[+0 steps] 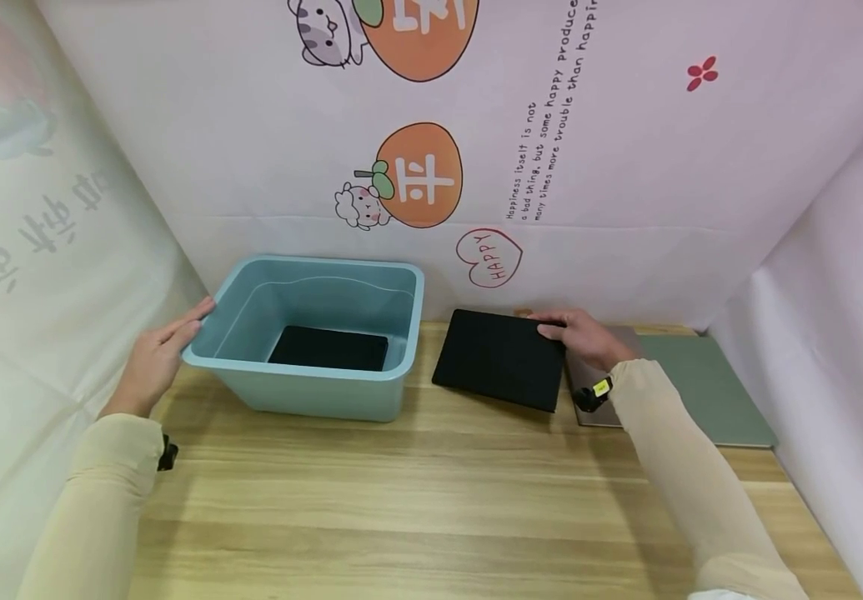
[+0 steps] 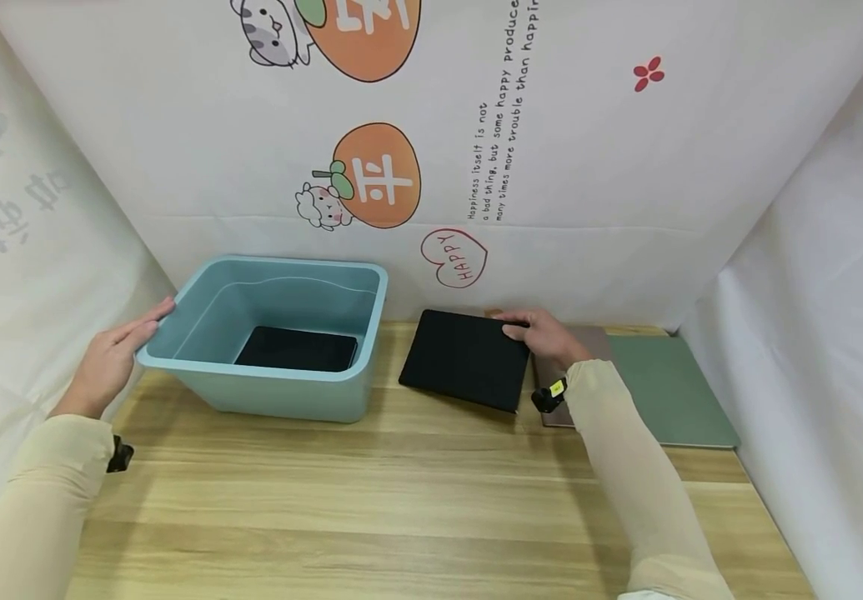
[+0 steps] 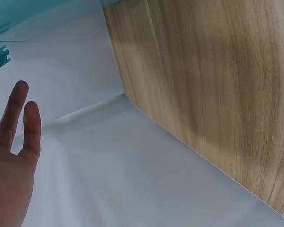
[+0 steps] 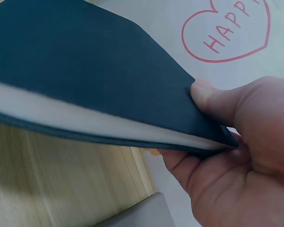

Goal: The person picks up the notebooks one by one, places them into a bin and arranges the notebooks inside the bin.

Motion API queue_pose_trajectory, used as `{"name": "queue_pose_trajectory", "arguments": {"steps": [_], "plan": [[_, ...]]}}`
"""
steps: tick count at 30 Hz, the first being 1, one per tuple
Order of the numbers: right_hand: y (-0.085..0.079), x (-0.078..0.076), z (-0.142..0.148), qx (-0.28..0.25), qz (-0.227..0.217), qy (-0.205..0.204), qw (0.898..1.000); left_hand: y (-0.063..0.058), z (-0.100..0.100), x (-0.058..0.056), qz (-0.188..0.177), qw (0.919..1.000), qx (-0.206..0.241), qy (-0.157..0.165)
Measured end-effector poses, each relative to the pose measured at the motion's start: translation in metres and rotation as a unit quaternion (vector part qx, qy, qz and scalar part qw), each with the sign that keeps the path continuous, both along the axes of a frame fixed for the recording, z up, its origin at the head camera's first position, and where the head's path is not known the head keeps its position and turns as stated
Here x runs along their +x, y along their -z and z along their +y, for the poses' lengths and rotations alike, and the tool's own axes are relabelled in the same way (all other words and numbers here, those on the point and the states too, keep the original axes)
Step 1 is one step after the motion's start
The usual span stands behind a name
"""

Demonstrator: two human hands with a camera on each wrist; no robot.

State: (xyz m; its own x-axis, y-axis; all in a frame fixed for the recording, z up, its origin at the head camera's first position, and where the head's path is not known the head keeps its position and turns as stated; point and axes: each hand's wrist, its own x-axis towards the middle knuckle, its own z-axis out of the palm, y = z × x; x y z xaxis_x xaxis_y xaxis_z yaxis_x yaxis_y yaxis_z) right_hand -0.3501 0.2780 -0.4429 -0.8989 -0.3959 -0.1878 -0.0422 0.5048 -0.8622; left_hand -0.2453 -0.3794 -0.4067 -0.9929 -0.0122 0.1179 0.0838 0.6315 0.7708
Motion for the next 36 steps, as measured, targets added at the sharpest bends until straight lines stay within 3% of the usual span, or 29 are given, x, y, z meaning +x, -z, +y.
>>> {"name": "queue_pose_trajectory", "arguments": {"steps": [11, 20, 36], "plan": [[-0.003, 0.002, 0.003, -0.064, -0.042, 0.018, 0.997, 0.001, 0.0, 0.0, 0.001, 1.0, -0.001, -0.004], [-0.011, 0.001, 0.007, -0.16, -0.07, 0.039, 0.984, -0.001, 0.003, 0.001, -0.002, 1.0, 0.003, -0.001], [-0.036, 0.0, 0.01, -0.205, -0.083, 0.036, 0.975, 0.001, 0.002, 0.0, -0.004, 1.0, 0.004, -0.001]]}}
